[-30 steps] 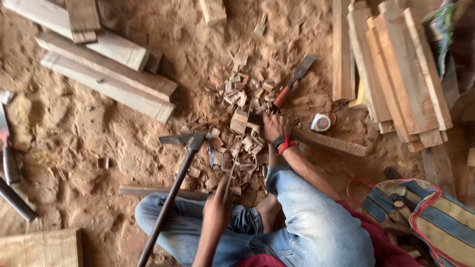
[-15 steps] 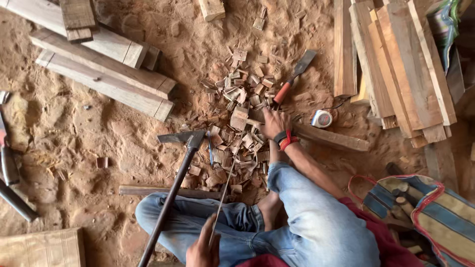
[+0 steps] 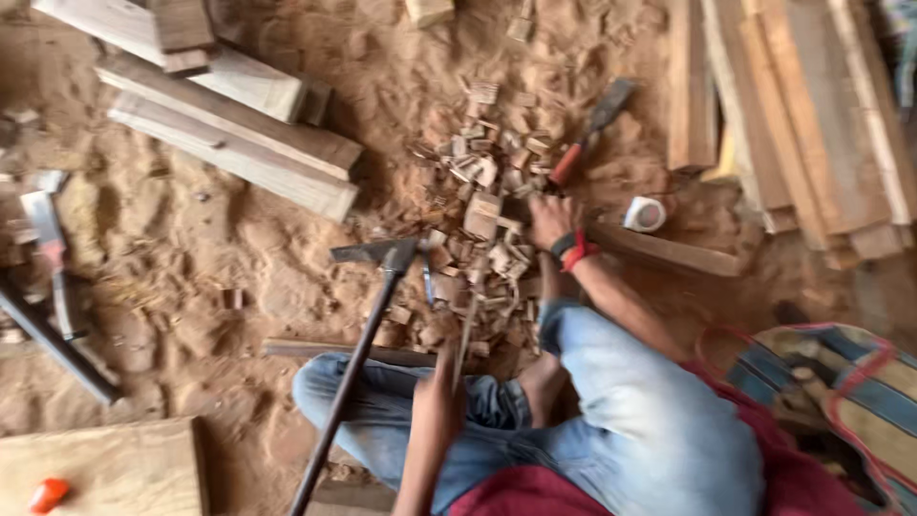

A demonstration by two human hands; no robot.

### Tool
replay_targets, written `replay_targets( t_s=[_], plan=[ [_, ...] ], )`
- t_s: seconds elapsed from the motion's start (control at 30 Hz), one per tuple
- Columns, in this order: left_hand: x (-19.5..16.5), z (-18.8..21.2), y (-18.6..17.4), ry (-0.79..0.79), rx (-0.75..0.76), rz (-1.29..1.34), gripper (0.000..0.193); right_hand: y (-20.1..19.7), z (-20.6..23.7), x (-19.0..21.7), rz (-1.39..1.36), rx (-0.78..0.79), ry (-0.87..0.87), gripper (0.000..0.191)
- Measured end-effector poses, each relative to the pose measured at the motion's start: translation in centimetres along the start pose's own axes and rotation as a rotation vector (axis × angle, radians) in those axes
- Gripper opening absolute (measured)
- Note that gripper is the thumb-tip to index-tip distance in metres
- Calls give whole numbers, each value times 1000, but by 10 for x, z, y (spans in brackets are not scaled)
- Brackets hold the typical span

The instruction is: The person sits on the ground and uses a chisel and mallet to carve a small wooden block. They repeatedly strike the chisel to remove wood chips, occasionally repositioning the block and using a tape measure to check dimensions.

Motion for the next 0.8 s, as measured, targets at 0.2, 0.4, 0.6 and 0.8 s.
replay_targets(
  t_s=[0.2,0.4,0.6,0.8],
  plan=[
    [16,42,6,-43,-31,-13,72,18,-9,3,-22,41,15,70],
    [-58,-177,21,-32,-37,15,55,17,-3,-1,8,-120,-32,38],
    [-14,-40,9,-17,-92,112,62,0,-11,0,77,-25,-42,47],
    [23,46,19,-17,-110,67,58,13,-14,2,119,-14,16,25]
  ],
)
Point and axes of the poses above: each hand's wrist, its own z-axis away from the middle knuckle, its own y-axis out of the palm, x = y × z, the point moved 2 cm from there along -z, towards the middle knuckle, and after that the axes turned 10 degrees about -z, right-handed, at the moved point
